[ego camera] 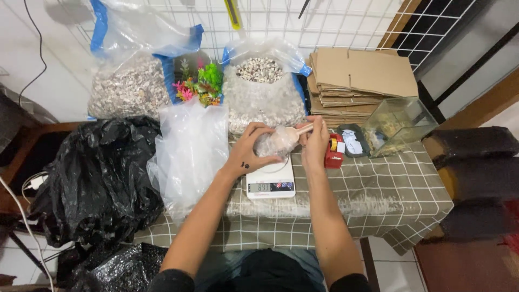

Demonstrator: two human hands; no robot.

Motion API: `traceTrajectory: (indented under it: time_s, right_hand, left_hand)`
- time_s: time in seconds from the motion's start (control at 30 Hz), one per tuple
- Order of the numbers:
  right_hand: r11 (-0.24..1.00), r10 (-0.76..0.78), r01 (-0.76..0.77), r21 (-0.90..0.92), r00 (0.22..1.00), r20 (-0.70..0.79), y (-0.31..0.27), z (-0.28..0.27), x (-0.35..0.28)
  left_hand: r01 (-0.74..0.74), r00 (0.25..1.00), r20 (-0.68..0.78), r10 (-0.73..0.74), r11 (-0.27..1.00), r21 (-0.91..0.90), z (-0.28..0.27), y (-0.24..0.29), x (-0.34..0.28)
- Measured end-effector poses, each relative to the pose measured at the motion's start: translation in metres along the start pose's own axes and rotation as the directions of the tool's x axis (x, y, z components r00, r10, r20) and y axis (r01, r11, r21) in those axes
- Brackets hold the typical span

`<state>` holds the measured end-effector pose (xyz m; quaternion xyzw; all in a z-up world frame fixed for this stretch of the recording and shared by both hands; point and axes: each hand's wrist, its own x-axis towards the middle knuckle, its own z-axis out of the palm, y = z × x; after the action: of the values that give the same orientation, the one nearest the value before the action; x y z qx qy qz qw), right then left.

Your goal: Weighing and packaging aquarium substrate into a plastic bag using a scoop and a digital scale

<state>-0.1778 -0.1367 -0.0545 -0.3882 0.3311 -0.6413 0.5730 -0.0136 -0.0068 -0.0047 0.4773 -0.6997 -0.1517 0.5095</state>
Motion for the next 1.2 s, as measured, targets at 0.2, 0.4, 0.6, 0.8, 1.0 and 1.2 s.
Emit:
traceTrajectory:
  time_s: [0.2,0.4,0.6,0.8,1.0,1.2]
  right_hand:
    - [0.998,0.044,-0.037,0.058,0.99,-0.133,0.004,-0.018,0.01]
    - [0.99,-0.008,0.056,0.128,0.938,-0.346,-0.013,-0.018,0.016]
    - [0.981,-0.099,0.151,0.119,0.927,-0.362,-0.022,-0.01,0.047]
    - [0.98,-0.147,0.152,0.131,0.988,-0.049,-0.042,0.063,0.077]
    - [0.912,-0.313,0.387,-0.134,0.869,0.382,-0.039,0.08,0.07]
    - [0.833,-0.498,0.513,-0.206,0.859,0.122,-0.033,0.023,0.039]
  left_hand:
    - [0.021,0.975,-0.221,0.006,0.993,0.116,0.003,-0.016,0.001]
    - [0.03,0.869,-0.493,-0.033,0.999,-0.014,-0.013,-0.006,0.008]
    - [0.132,0.718,-0.658,-0.227,0.973,-0.192,-0.017,-0.014,0.006]
    - [0.174,0.675,-0.678,-0.293,0.955,-0.24,-0.018,-0.013,0.008]
    - [0.185,0.744,-0.616,-0.259,0.966,-0.182,-0.018,-0.016,0.006]
    - [0.16,0.775,-0.579,-0.252,0.965,-0.206,-0.012,-0.023,0.005]
